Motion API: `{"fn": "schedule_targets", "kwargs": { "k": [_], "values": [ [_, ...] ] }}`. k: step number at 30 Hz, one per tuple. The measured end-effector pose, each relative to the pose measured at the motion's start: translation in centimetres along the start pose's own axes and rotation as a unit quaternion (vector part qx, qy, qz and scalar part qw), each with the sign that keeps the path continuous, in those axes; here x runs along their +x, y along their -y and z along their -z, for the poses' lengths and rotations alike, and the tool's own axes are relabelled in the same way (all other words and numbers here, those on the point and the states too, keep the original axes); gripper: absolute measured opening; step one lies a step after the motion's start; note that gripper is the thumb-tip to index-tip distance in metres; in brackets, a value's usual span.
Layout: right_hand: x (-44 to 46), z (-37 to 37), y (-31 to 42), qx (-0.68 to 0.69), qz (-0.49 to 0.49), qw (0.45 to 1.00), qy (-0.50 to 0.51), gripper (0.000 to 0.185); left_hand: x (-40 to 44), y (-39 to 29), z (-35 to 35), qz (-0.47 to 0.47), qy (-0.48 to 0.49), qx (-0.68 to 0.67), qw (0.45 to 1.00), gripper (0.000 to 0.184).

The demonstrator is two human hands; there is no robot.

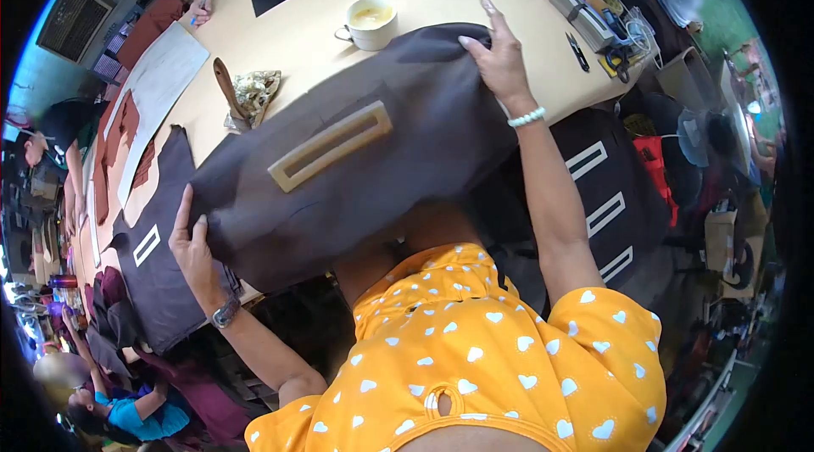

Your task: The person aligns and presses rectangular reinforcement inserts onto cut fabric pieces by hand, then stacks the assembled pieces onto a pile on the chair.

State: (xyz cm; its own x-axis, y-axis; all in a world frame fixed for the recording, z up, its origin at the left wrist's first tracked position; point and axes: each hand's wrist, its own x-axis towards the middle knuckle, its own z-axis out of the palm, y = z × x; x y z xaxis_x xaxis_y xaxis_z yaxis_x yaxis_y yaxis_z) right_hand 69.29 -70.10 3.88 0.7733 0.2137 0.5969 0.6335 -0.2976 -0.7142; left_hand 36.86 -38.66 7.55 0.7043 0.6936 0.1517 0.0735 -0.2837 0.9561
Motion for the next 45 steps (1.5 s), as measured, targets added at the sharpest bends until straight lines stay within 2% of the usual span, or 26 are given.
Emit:
{"fn": "schedule_targets", "kwargs": {
  "k": [2,4,6,7,8,9,10,11,12,13,14,15,16,17,18,19,20,22,26,28,30,31,34,35,41,45],
  "values": [
    [-1.7,2.6,-1.4,-0.01,0.001,1.0,0.008,0.064,-1.3,-0.5,-1.1,-0.043,0.002,0.027,0.999,0.051],
    [-4.6,6.5,-2.0,-0.027,-0.009,1.0,0.014,0.064,-2.9,-0.3,-2.7,-0.039,0.069,0.016,0.997,0.053],
    [-8.5,11.5,-3.7,-0.027,-0.075,0.997,0.011,0.065,-4.6,-0.5,-5.2,-0.038,0.154,0.028,0.987,0.052],
    [-10.6,14.7,-3.8,0.091,-0.221,0.971,0.029,0.07,-5.2,-0.2,-6.6,-0.009,0.2,0.016,0.98,0.05],
    [-13.0,17.8,-4.8,-0.036,-0.168,0.985,0.016,0.07,-6.0,0.2,-8.4,0.02,0.247,0.005,0.969,0.049],
    [-15.7,21.5,-5.9,-0.106,-0.173,0.979,0.021,0.07,-7.1,-0.1,-11.0,0.086,0.264,-0.044,0.96,0.038],
    [-17.9,24.6,-4.4,-0.064,-0.287,0.956,0.008,0.069,-8.1,0.1,-13.6,0.05,0.29,0.002,0.956,0.03],
    [-20.1,28.4,-3.9,-0.123,-0.369,0.921,0.019,0.071,-9.2,-0.2,-16.4,0.029,0.318,-0.043,0.947,0.026],
    [-22.1,31.6,-3.1,-0.187,-0.405,0.895,0.018,0.071,-10.4,0.2,-18.8,0.008,0.361,-0.043,0.931,0.026],
    [-25.8,36.0,-4.3,-0.223,-0.363,0.904,0.032,0.07,-11.6,0.1,-21.0,-0.009,0.415,-0.043,0.909,0.028],
    [-28.2,39.5,-3.6,-0.216,-0.398,0.891,0.024,0.068,-12.8,-0.2,-22.8,0.006,0.497,-0.032,0.867,0.032],
    [-30.0,43.5,-3.0,-0.291,-0.445,0.846,0.049,0.069,-13.9,-1.1,-24.7,-0.017,0.554,-0.05,0.831,0.034],
    [-30.7,46.3,-1.6,-0.347,-0.477,0.806,0.048,0.069,-15.4,-0.7,-26.8,-0.085,0.597,-0.103,0.791,0.036],
    [-35.6,53.3,-5.7,-0.324,-0.473,0.819,0.013,0.069,-16.7,-1.6,-28.2,-0.096,0.647,-0.119,0.747,0.039],
    [-34.5,54.3,-3.9,-0.413,-0.475,0.777,-0.008,0.069,-17.3,-3.8,-29.2,-0.016,0.74,-0.1,0.665,0.042],
    [-35.9,58.1,-6.0,-0.459,-0.424,0.781,0.006,0.07,-19.3,-2.2,-30.8,-0.069,0.755,-0.18,0.627,0.045],
    [-35.3,58.1,-6.8,-0.457,-0.432,0.777,0.007,0.067,-19.2,-4.5,-31.2,-0.004,0.824,-0.092,0.558,0.048],
    [-33.1,56.4,-8.5,-0.453,-0.45,0.77,0.008,0.061,-21.4,-2.7,-32.7,-0.132,0.776,-0.145,0.599,0.052],
    [-25.2,48.7,-11.7,-0.441,-0.477,0.76,0.011,0.055,-20.3,-0.6,-33.9,-0.171,0.652,-0.054,0.737,0.059],
    [-21.6,43.8,-13.4,-0.493,-0.449,0.745,-0.027,0.06,-19.4,1.9,-34.4,-0.173,0.567,-0.016,0.806,0.062],
    [-18.6,39.8,-15.7,-0.543,-0.418,0.726,-0.066,0.069,-18.6,3.7,-34.9,-0.173,0.519,0.02,0.837,0.062],
    [-17.9,38.9,-18.0,-0.557,-0.38,0.736,-0.063,0.069,-18.4,4.3,-35.2,-0.173,0.495,0.037,0.851,0.062],
    [-15.1,35.9,-22.4,-0.567,-0.297,0.765,-0.069,0.065,-17.6,4.9,-35.9,-0.111,0.484,0.084,0.864,0.061],
    [-14.2,35.1,-23.7,-0.574,-0.276,0.767,-0.079,0.064,-17.6,6.0,-36.4,-0.064,0.485,0.051,0.871,0.062],
    [-10.3,32.0,-30.0,-0.583,-0.254,0.766,-0.095,0.064,-15.7,6.9,-39.1,-0.14,0.405,0.026,0.903,0.065],
    [-8.7,30.7,-32.2,-0.565,-0.266,0.776,-0.09,0.064,-13.6,5.9,-39.7,0.082,0.456,0.064,0.884,0.066]
  ]
}}
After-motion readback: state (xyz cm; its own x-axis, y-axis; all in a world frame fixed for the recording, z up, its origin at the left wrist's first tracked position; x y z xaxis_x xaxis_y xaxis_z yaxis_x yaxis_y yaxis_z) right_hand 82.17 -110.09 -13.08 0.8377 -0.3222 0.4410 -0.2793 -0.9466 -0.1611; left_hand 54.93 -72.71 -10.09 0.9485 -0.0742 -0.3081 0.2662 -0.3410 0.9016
